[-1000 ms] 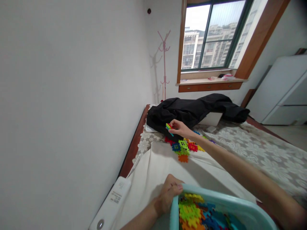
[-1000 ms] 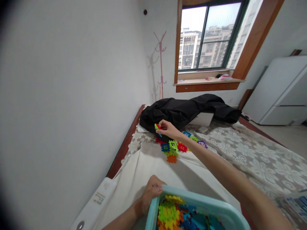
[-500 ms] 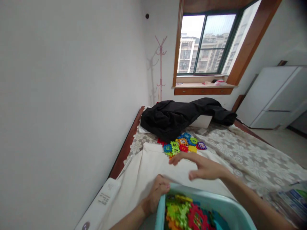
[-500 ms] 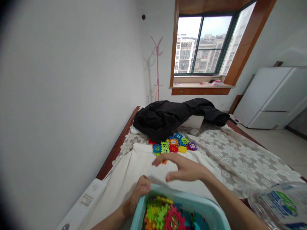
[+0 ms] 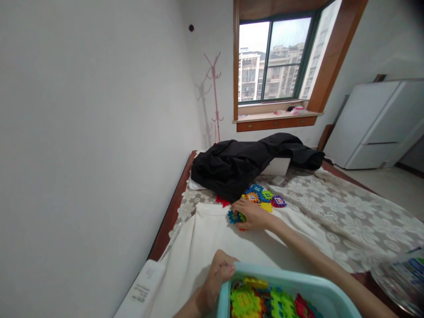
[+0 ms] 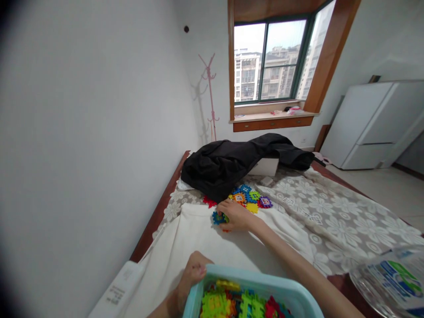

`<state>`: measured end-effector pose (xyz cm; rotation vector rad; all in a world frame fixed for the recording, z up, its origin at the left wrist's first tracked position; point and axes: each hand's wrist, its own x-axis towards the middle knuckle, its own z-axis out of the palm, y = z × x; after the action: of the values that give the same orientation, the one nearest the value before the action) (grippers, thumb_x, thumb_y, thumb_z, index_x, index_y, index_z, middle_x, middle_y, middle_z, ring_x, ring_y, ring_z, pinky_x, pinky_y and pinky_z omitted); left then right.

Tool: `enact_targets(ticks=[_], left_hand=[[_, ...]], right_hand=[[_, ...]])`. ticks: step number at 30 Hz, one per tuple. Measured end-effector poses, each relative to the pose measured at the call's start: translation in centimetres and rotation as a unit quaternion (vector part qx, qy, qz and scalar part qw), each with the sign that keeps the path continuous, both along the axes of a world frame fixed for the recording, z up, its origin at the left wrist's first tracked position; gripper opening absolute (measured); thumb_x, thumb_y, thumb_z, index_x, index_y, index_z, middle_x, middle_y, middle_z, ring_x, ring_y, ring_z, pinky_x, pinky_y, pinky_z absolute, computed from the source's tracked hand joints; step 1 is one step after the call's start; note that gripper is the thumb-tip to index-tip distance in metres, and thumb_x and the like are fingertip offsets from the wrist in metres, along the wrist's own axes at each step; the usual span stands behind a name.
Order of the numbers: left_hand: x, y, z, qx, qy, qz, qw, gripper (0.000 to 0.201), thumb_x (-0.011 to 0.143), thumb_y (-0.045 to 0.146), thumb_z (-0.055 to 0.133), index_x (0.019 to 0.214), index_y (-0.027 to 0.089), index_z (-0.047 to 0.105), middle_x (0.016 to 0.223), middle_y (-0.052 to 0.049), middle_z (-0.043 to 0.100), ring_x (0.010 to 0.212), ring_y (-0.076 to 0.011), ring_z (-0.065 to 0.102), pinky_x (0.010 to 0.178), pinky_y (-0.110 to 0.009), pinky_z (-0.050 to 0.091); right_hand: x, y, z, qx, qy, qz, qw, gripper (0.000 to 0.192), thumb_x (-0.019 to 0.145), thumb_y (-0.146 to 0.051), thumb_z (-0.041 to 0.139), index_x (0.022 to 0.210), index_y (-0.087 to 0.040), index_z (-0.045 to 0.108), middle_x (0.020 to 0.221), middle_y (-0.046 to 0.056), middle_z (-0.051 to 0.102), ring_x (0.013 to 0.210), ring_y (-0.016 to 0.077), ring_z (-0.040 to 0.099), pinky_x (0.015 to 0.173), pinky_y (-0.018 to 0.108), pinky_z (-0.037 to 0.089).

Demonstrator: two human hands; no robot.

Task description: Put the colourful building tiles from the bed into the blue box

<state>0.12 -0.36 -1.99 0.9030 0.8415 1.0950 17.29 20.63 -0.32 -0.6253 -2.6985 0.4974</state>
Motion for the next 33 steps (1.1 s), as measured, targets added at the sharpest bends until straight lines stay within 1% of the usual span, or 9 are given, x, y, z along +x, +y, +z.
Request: enact_targets(ticks=[3,7,10,14,17,20,24,28,33], left_hand=[[0.0,0.2,0.8,0.028,0.019,-0.024,0.999,0.058,0.077,0.066,0.07,0.055,0.021,0.04,0.053,0.005,0.032,0.048,-0.0081,0.027,0.048,-0.024,0.025],[0.0,0.4,0.5,0.046,0.015,-0.042,0.998,0.06,0.079,0.068,0.067,0.054,0.02,0.04,0.051,0.005,0.03,0.047,-0.0073,0.024,0.046,-0.025,0.02],[0.0,0.3,-0.1,0.03,0.003,-0.017,0.999,0.056,0.077,0.067,0.069,0.06,0.02,0.046,0.054,0.005,0.037,0.049,-0.0079,0.028,0.048,-0.024,0.024],[-0.2,0.3,-0.6,0.038,0.012,-0.022,0.999,0.053,0.08,0.067,0.069,0.068,0.018,0.053,0.056,0.004,0.043,0.051,-0.0089,0.034,0.049,-0.023,0.028],[-0.5,0.1,-1.1,0.04,0.016,-0.003,0.999,0.051,0.08,0.067,0.07,0.078,0.018,0.057,0.061,0.004,0.052,0.054,-0.0106,0.041,0.053,-0.024,0.034],[-0.6,0.0,-1.6,0.032,0.017,0.017,0.999,0.049,0.079,0.065,0.072,0.084,0.018,0.059,0.067,0.002,0.057,0.058,-0.0125,0.047,0.057,-0.025,0.039],[-0.4,0.1,-1.6,0.036,0.012,0.011,0.999,0.048,0.078,0.063,0.072,0.072,0.018,0.058,0.06,0.003,0.05,0.056,-0.0119,0.041,0.056,-0.026,0.034],[-0.2,0.2,-1.0,0.038,0.013,-0.012,0.999,0.052,0.08,0.064,0.069,0.06,0.019,0.053,0.053,0.004,0.039,0.054,-0.0116,0.034,0.055,-0.027,0.03],[-0.2,0.1,-1.1,0.032,-0.013,0.018,0.999,0.047,0.077,0.063,0.073,0.073,0.018,0.06,0.06,0.003,0.048,0.057,-0.0124,0.04,0.058,-0.026,0.033]], right_hand=[[1.0,0.7,0.4,-0.045,0.026,-0.025,0.998,0.039,0.086,-0.048,0.077,0.112,-0.021,0.064,0.112,0.009,0.072,0.099,0.0266,0.066,0.089,0.035,0.049],[1.6,3.0,-0.3,0.0,0.019,-0.129,0.991,0.032,0.106,-0.044,0.047,0.106,-0.019,0.068,0.1,0.011,0.074,0.096,0.0273,0.068,0.089,0.039,0.05],[1.2,5.8,-0.7,0.029,0.006,-0.113,0.993,0.03,0.103,-0.029,0.045,0.119,-0.019,0.068,0.125,0.016,0.071,0.122,0.0312,0.062,0.106,0.046,0.045],[-0.8,10.1,0.9,0.015,0.071,-0.064,0.995,0.058,0.088,-0.021,0.058,0.146,-0.022,0.052,0.152,0.013,0.056,0.14,0.0293,0.052,0.114,0.044,0.042],[-2.9,12.7,2.5,0.01,0.13,-0.112,0.985,0.061,0.087,-0.028,0.063,0.145,-0.02,0.047,0.139,0.013,0.063,0.123,0.028,0.062,0.102,0.04,0.05],[-4.7,14.0,2.8,0.006,0.138,-0.185,0.973,0.039,0.09,-0.034,0.061,0.124,-0.017,0.058,0.107,0.012,0.072,0.095,0.0276,0.067,0.084,0.037,0.052],[-5.9,13.4,1.1,-0.029,0.111,-0.202,0.973,0.022,0.093,-0.038,0.059,0.096,-0.018,0.068,0.087,0.009,0.074,0.08,0.0259,0.068,0.076,0.034,0.052],[-6.2,10.7,-0.7,-0.056,0.069,-0.127,0.988,0.036,0.088,-0.051,0.068,0.111,-0.024,0.075,0.109,0.007,0.078,0.101,0.0294,0.071,0.09,0.038,0.056],[-7.0,8.0,-1.1,-0.042,0.017,-0.049,0.998,0.05,0.081,-0.057,0.074,0.124,-0.031,0.074,0.129,0.003,0.074,0.124,0.0282,0.064,0.106,0.038,0.051]])
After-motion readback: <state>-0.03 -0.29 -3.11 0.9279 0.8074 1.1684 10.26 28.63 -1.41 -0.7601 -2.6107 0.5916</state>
